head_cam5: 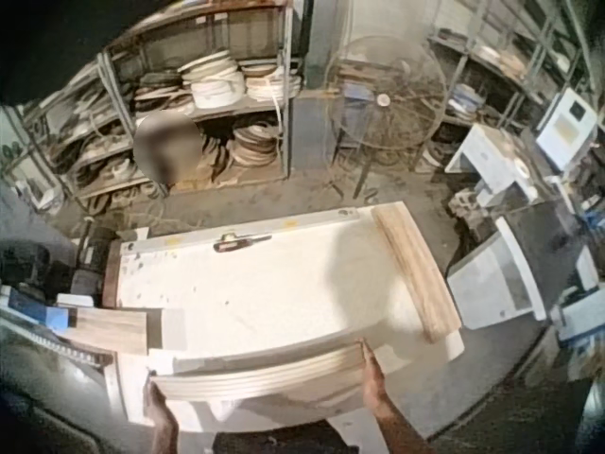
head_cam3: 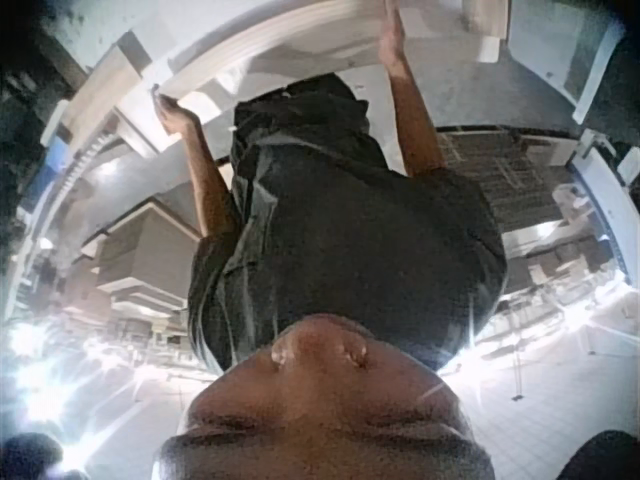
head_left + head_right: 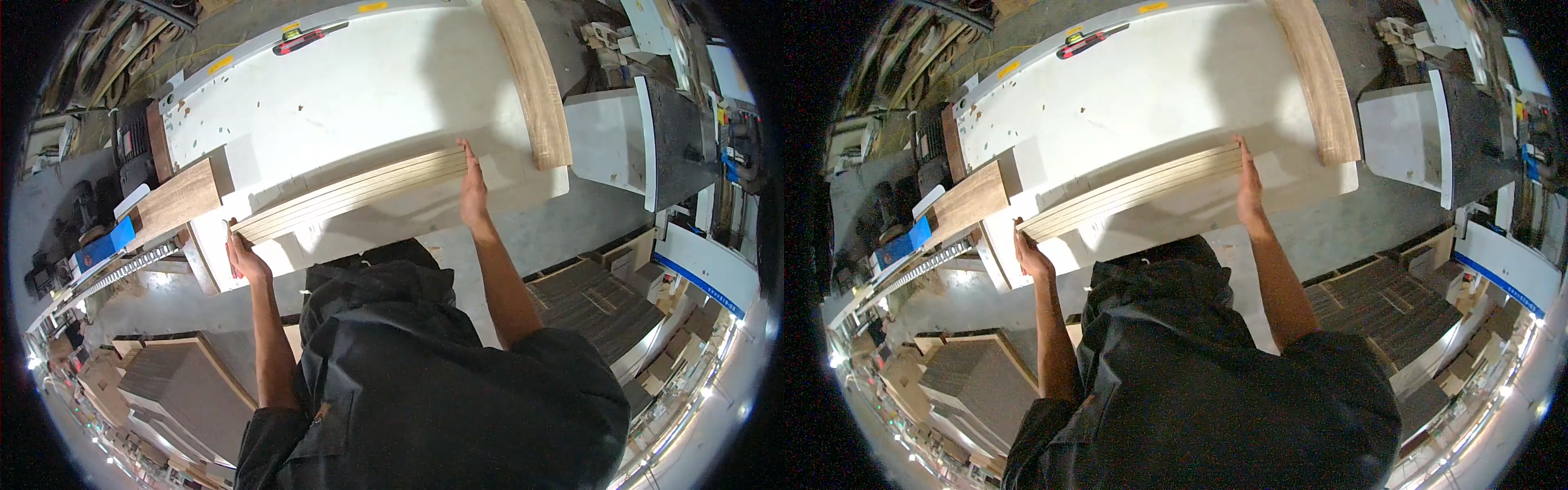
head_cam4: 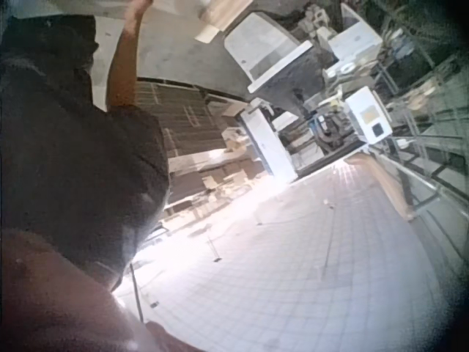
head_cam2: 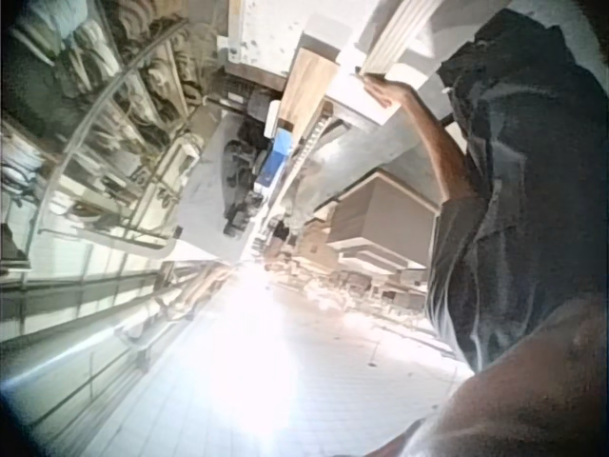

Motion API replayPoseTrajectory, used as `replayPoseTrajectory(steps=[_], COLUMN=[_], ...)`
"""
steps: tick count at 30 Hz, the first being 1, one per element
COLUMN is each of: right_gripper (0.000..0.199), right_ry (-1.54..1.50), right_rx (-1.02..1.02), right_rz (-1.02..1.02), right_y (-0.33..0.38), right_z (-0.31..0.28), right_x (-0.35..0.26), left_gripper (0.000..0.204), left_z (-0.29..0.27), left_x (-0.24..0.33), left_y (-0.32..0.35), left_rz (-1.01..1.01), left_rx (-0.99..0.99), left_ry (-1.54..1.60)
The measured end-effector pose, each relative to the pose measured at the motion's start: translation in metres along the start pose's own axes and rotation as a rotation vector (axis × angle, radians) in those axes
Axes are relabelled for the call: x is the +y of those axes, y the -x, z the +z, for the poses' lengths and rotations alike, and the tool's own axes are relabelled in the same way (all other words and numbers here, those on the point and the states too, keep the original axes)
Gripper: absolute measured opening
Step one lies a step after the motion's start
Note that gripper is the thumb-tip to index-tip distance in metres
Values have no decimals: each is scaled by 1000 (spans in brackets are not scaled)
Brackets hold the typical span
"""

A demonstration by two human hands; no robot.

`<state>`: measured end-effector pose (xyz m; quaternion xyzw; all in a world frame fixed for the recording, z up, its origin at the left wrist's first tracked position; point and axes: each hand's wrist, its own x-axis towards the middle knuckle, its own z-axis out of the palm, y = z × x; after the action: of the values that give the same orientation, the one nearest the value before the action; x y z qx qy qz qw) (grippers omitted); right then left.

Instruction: Inspecting and marking wood panels on a workbench in a furniture manufacturing facility.

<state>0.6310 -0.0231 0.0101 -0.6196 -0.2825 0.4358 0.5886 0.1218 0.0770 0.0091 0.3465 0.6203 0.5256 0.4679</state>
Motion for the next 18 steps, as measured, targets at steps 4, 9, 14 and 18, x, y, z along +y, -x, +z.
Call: replayPoseTrajectory(steps=[4, 9, 14, 18], right_gripper=[70, 113, 125, 107], right_ry=[97, 1052, 1260, 1390], right_rx=[9, 44, -398, -429], right_rz=[-53, -476, -404, -458], right_y=[3, 7, 20, 14], right_z=[0, 25, 105, 126], right_x=[-1, -35, -74, -46], left_gripper=[53, 57, 44, 46], left_z=[-9, -21, -24, -48], left_x=[4, -9, 39, 74], left_y=[-2, -9, -78, -190], left_rz=[-21, -8, 335, 630], left_rx=[0, 21, 36, -134], left_ry=[-95, -123, -542, -1013])
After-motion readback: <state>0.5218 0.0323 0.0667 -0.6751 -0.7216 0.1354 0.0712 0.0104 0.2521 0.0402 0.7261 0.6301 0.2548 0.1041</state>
